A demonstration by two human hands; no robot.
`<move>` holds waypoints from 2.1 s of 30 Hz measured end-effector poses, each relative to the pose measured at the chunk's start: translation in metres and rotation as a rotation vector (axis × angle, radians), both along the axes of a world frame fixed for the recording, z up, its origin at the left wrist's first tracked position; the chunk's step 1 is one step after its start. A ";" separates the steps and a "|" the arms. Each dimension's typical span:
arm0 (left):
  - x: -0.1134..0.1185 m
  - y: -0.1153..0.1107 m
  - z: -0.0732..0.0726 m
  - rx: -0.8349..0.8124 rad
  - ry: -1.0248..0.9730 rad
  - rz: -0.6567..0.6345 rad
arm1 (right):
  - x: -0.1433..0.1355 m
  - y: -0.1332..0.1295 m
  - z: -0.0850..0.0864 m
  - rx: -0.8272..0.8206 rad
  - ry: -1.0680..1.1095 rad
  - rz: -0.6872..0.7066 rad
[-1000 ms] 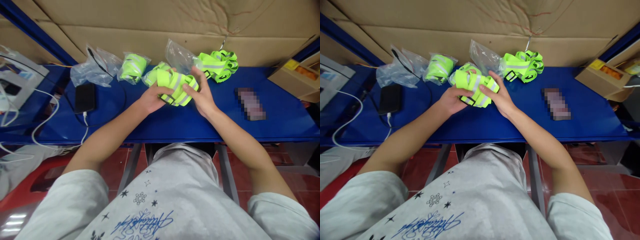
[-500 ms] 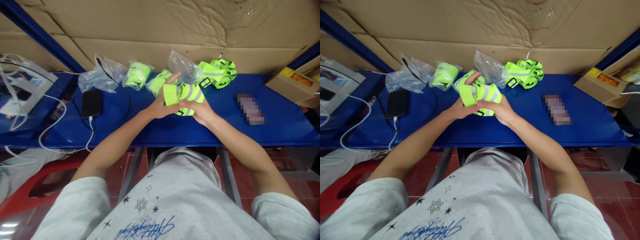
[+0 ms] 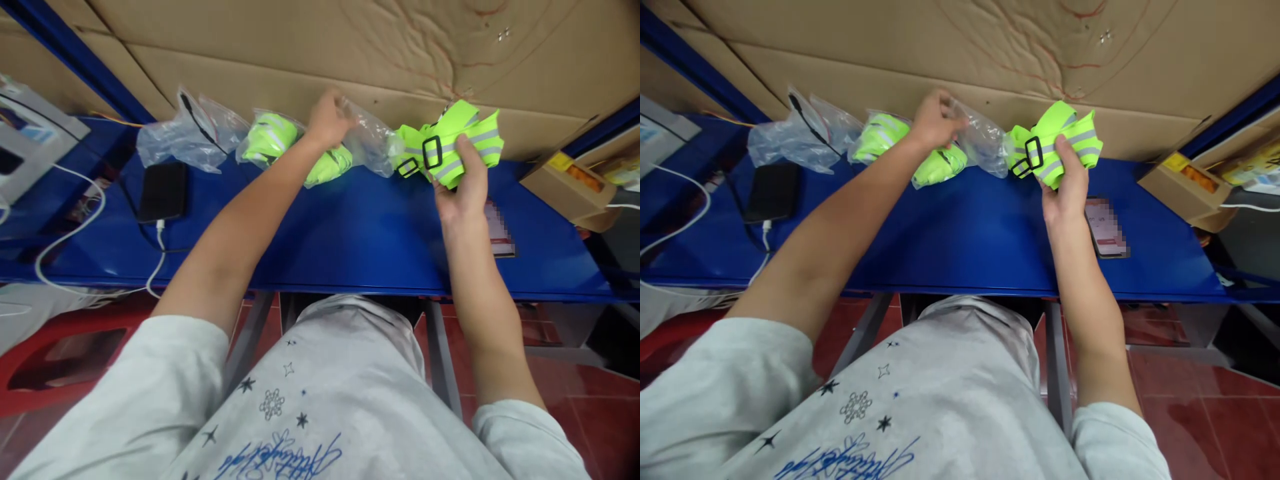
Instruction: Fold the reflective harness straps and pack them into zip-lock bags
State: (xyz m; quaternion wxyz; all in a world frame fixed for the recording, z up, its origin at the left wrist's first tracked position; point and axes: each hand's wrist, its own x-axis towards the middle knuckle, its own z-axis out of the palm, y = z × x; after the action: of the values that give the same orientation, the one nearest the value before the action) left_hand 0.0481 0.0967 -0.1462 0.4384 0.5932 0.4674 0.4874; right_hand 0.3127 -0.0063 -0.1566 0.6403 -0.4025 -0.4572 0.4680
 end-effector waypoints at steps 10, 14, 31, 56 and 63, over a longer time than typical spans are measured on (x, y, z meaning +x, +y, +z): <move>-0.034 -0.192 0.150 0.839 1.200 -0.206 | -0.018 -0.077 0.051 0.076 0.002 0.066; -0.024 -0.234 0.109 0.823 1.224 -0.432 | -0.030 -0.116 0.037 -0.027 0.139 0.105; -0.031 -0.209 0.006 0.290 1.199 -0.496 | -0.024 -0.141 -0.028 -0.415 -0.022 0.117; -0.006 -0.202 -0.002 0.175 1.144 -0.488 | -0.022 -0.103 0.008 -0.628 -0.163 0.472; 0.003 -0.202 -0.004 0.371 1.102 -0.322 | -0.035 -0.092 -0.001 -0.477 -0.045 0.462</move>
State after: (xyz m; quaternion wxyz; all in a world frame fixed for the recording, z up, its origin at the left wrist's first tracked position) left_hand 0.0509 -0.1049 -0.1498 0.0892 0.8882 0.4373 0.1095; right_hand 0.2782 -0.0980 -0.1574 0.3947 -0.4369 -0.4281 0.6856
